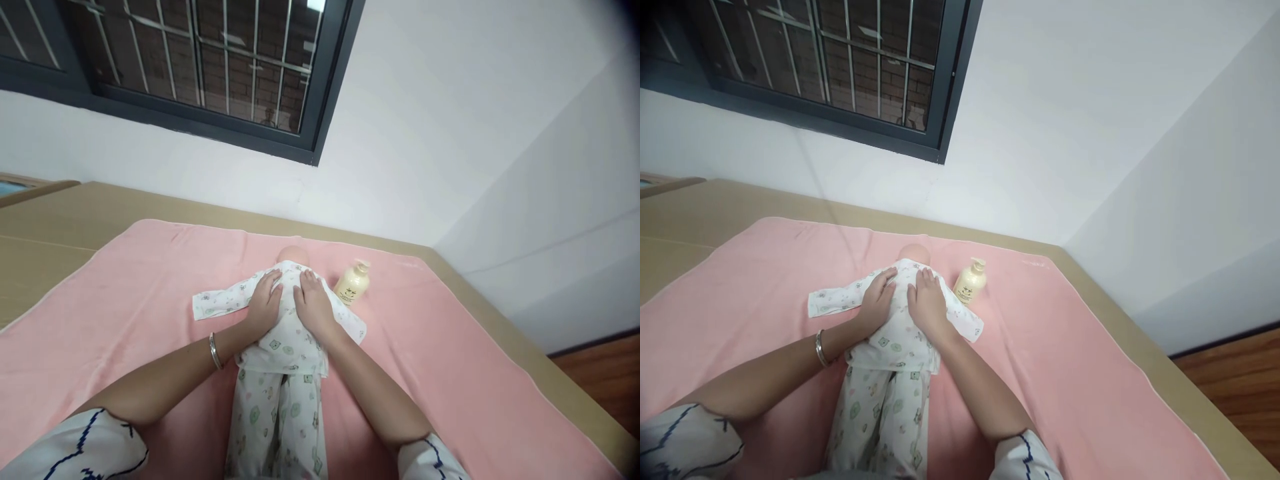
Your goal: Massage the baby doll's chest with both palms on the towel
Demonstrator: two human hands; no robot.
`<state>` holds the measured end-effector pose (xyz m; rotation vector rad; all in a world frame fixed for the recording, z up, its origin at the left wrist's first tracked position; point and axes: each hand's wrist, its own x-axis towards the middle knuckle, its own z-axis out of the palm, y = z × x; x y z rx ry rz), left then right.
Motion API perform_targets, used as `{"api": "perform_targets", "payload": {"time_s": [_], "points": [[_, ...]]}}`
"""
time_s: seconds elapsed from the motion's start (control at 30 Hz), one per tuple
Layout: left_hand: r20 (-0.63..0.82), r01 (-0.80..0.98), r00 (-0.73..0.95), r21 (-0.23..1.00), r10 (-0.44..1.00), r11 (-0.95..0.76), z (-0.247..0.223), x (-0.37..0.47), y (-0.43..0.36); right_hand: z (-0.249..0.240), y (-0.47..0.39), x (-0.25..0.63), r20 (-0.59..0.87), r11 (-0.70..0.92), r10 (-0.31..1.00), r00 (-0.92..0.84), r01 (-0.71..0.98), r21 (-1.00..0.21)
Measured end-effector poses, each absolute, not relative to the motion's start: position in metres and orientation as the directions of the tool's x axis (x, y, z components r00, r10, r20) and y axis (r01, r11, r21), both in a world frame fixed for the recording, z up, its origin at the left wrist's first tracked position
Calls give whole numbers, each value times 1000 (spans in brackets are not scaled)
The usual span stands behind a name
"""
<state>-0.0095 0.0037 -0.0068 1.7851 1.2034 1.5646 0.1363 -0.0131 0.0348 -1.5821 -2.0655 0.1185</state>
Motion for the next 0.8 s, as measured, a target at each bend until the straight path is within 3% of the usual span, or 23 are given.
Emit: {"api": "perform_targets", "payload": {"time_s": [0.1, 0.2, 0.37, 0.47, 0.63, 0.8], "points": [[522, 294, -35, 820, 852, -491, -6, -10, 2, 35, -31, 124, 388, 453, 861, -328, 841, -294], [510, 287, -33, 828, 859, -481, -5, -10, 1, 37, -31, 123, 374, 583, 799, -470, 758, -294], [521, 373, -22, 796, 854, -476, -5, -9, -1, 39, -2, 144, 286, 417, 902, -323, 822, -387], [554, 424, 5, 753, 832, -504, -7, -9, 0, 38, -6, 142, 256, 291, 944, -206, 886, -362], [509, 485, 62, 736, 859, -471, -6, -12, 11, 39, -44, 115, 314, 385, 901, -300, 886, -259], [512, 589, 204, 617, 835, -522, -5, -9, 5, 50, -31, 125, 246, 339, 934, -261, 864, -373]]}}
